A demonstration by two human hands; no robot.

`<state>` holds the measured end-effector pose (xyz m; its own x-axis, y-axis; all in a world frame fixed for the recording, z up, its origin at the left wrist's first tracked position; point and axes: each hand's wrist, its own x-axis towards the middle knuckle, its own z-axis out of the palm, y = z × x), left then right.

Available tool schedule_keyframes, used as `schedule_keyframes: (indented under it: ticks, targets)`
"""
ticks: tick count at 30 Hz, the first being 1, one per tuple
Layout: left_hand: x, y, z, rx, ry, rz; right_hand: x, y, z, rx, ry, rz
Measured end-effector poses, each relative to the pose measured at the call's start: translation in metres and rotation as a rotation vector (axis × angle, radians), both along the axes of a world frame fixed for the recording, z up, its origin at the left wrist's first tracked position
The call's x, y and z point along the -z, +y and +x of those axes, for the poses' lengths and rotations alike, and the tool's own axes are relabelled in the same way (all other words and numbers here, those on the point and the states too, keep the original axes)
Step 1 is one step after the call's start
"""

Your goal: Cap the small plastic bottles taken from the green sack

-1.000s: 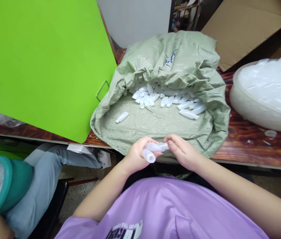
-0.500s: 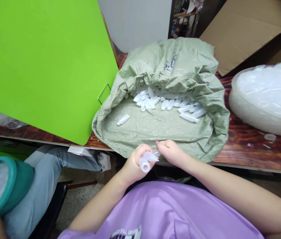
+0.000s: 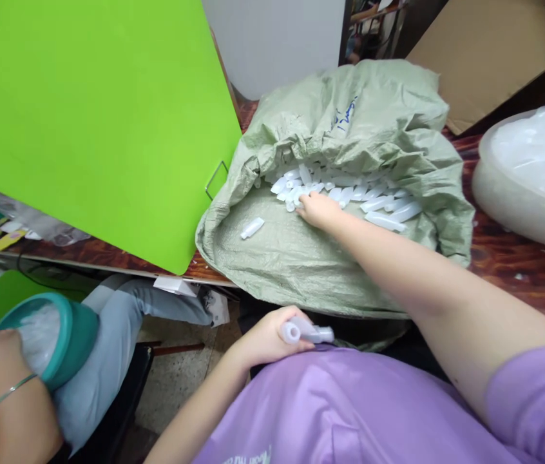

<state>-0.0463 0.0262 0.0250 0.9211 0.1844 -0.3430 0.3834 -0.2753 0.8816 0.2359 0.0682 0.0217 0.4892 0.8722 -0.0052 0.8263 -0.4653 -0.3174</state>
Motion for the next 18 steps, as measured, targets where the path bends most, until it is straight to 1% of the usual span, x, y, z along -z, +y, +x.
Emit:
schedule_keyframes:
  ticks: [2,4,7,9,12,14,15,16,18]
  targets:
    - [0.003,-0.004,0.011,0.021,-0.043,0.031,0.007,0.011,0.001,0.007,0.007,-0.011]
    - [0.003,-0.008,0.021,0.029,-0.081,0.026,0.010,0.017,0.001,0.010,0.027,-0.013]
    - [0.002,-0.009,0.029,0.005,-0.119,-0.059,0.008,0.014,0.001,0.017,0.078,0.006]
    - [0.001,-0.007,0.030,-0.010,-0.116,-0.151,0.004,0.004,0.002,0.030,0.123,0.029]
    - [-0.004,-0.001,0.028,-0.015,-0.072,-0.258,-0.007,-0.023,-0.002,0.048,0.199,0.061]
    - [-0.010,0.002,0.028,-0.044,-0.033,-0.272,-0.017,-0.047,-0.011,0.058,0.296,0.125]
    - [-0.013,0.003,0.029,-0.067,-0.021,-0.275,-0.022,-0.061,-0.019,0.064,0.382,0.199]
    - [-0.017,0.004,0.030,-0.090,-0.017,-0.280,-0.026,-0.076,-0.027,0.042,0.488,0.284]
    - [-0.024,0.003,0.034,-0.122,-0.045,-0.298,-0.034,-0.106,-0.046,-0.057,0.703,0.470]
